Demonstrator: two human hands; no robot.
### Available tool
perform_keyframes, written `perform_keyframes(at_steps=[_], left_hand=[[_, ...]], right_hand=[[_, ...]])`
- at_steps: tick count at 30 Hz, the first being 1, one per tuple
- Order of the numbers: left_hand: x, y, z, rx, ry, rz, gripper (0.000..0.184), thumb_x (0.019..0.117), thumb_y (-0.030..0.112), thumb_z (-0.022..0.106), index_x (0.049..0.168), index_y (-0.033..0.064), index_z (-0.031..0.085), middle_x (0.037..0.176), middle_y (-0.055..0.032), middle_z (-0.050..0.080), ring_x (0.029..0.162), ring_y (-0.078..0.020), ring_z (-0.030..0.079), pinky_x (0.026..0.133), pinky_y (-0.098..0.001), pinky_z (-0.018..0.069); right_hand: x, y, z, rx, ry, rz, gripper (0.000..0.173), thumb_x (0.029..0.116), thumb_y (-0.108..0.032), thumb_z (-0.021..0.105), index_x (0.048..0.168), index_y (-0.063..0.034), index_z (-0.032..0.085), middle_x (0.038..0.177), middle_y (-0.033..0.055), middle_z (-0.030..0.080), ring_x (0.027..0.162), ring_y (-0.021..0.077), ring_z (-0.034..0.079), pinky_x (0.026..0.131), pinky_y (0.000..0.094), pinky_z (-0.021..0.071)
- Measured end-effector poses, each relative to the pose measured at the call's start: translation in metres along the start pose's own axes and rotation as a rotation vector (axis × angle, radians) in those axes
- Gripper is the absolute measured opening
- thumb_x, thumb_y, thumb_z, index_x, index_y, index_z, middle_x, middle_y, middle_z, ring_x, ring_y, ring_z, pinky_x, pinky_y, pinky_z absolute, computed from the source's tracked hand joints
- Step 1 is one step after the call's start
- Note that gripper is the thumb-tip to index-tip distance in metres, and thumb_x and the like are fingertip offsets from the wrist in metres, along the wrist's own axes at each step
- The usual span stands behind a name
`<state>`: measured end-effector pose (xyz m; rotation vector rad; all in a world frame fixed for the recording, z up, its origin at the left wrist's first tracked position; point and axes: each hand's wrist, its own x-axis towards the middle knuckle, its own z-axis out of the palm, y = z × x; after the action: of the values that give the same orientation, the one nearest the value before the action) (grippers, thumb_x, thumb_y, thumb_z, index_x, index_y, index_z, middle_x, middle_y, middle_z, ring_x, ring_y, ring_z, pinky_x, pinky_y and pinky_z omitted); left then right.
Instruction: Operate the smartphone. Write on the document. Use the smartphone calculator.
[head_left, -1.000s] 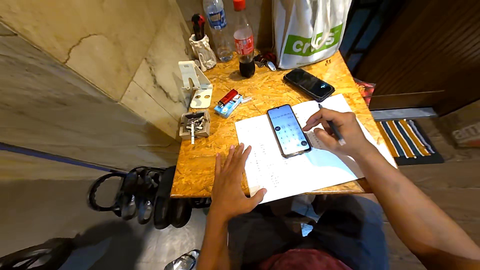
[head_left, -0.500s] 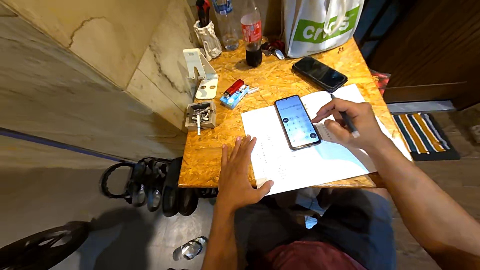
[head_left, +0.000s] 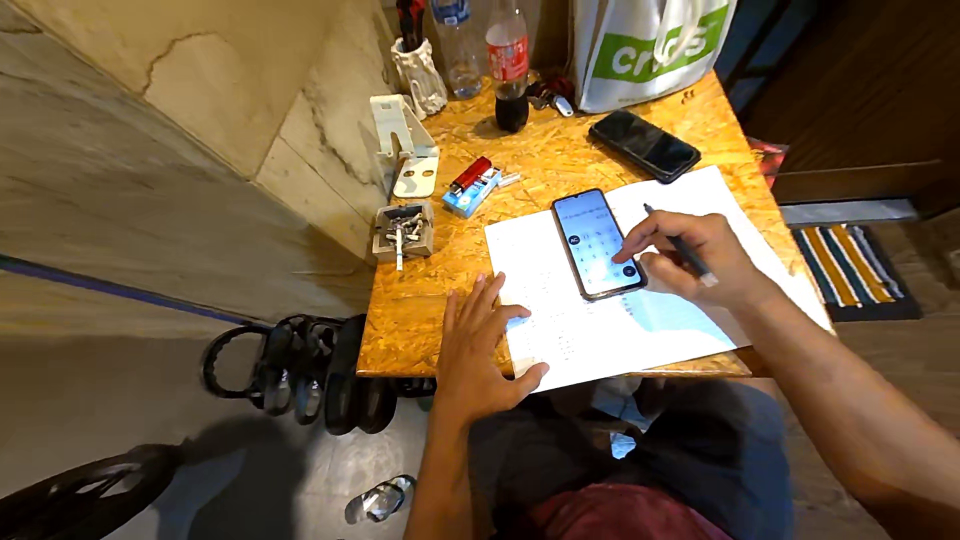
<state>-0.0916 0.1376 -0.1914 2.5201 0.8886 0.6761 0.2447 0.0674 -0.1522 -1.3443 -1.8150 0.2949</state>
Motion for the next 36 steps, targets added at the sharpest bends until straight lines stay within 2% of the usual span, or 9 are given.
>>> perform_keyframes(at_steps=[5,8,11,13,14,18,25,31,36], left_hand=[[-0.001,-0.001,0.000,-0.028,0.046,0.039,0.054,0.0757,0.069,0.072,0.112,0.0291,0.073,0.157,-0.0002,0.049,0.153,-0.0215,0.031,0.126,-0.0592,0.0164],[0.000,-0.001,0.000,-0.024,0.044,0.038,0.055,0.0753,0.069,0.072,0.113,0.0281,0.072,0.156,-0.0004,0.049,0.153,-0.0214,0.032,0.126,-0.0585,0.0168],[-0.001,-0.001,0.001,-0.011,0.039,0.039,0.057,0.0748,0.069,0.072,0.114,0.0278,0.072,0.156,-0.0006,0.049,0.153,-0.0217,0.031,0.126,-0.0590,0.0169],[-0.001,-0.001,0.000,-0.007,0.037,0.036,0.057,0.0749,0.070,0.071,0.114,0.0280,0.072,0.156,-0.0004,0.049,0.153,-0.0218,0.032,0.126,-0.0589,0.0173],[-0.001,-0.001,0.000,-0.009,0.038,0.033,0.057,0.0747,0.070,0.072,0.114,0.0280,0.072,0.156,0.0000,0.050,0.153,-0.0215,0.032,0.126,-0.0589,0.0173],[-0.001,-0.001,0.000,-0.011,0.038,0.029,0.058,0.0745,0.070,0.071,0.114,0.0271,0.072,0.155,-0.0008,0.050,0.152,-0.0217,0.033,0.126,-0.0590,0.0171],[0.000,-0.001,0.000,-0.005,0.025,0.020,0.061,0.0741,0.072,0.070,0.116,0.0277,0.071,0.156,-0.0030,0.050,0.152,-0.0239,0.033,0.126,-0.0596,0.0169],[-0.001,-0.001,-0.001,0.000,0.019,0.018,0.059,0.0742,0.071,0.070,0.115,0.0279,0.072,0.156,-0.0029,0.050,0.152,-0.0237,0.033,0.126,-0.0599,0.0166],[0.000,0.000,-0.001,0.015,0.017,0.020,0.059,0.0743,0.072,0.070,0.114,0.0278,0.072,0.155,-0.0020,0.051,0.152,-0.0235,0.033,0.126,-0.0591,0.0174]], right_hand=[[0.000,-0.001,0.003,-0.065,-0.070,0.011,0.025,0.0866,-0.016,0.054,0.106,-0.0121,0.070,0.091,-0.0067,0.074,0.061,-0.0003,0.058,0.051,0.0229,0.0495],[0.005,-0.006,0.009,-0.092,-0.095,-0.010,0.030,0.0865,-0.017,0.056,0.112,-0.0128,0.070,0.091,-0.0061,0.072,0.057,0.0009,0.052,0.048,0.0244,0.0467],[0.010,-0.011,0.018,-0.186,-0.191,-0.034,0.034,0.0889,-0.019,0.056,0.120,-0.0156,0.068,0.096,-0.0046,0.073,0.061,0.0066,0.059,0.053,0.0321,0.0523],[0.011,-0.011,0.020,-0.223,-0.204,-0.048,0.034,0.0885,-0.019,0.055,0.119,-0.0159,0.068,0.094,-0.0042,0.072,0.061,0.0082,0.060,0.053,0.0341,0.0516],[0.010,-0.011,0.018,-0.206,-0.182,-0.059,0.032,0.0886,-0.018,0.054,0.117,-0.0154,0.069,0.095,-0.0049,0.073,0.062,0.0066,0.060,0.053,0.0323,0.0519],[0.001,-0.009,0.010,-0.084,-0.096,-0.073,0.019,0.0877,-0.015,0.055,0.097,-0.0138,0.072,0.078,-0.0077,0.070,0.055,-0.0009,0.054,0.047,0.0222,0.0456],[0.000,-0.001,0.002,-0.163,-0.076,-0.016,0.022,0.0877,-0.015,0.054,0.101,-0.0146,0.072,0.083,-0.0074,0.072,0.056,0.0016,0.056,0.048,0.0264,0.0482],[-0.001,0.002,-0.010,-0.163,-0.035,0.031,0.018,0.0870,-0.016,0.056,0.095,-0.0142,0.071,0.080,-0.0072,0.072,0.057,0.0022,0.058,0.049,0.0269,0.0491],[-0.002,0.003,-0.011,-0.094,0.057,-0.007,0.023,0.0869,-0.013,0.053,0.101,-0.0111,0.071,0.085,-0.0050,0.072,0.056,-0.0001,0.052,0.048,0.0212,0.0446]])
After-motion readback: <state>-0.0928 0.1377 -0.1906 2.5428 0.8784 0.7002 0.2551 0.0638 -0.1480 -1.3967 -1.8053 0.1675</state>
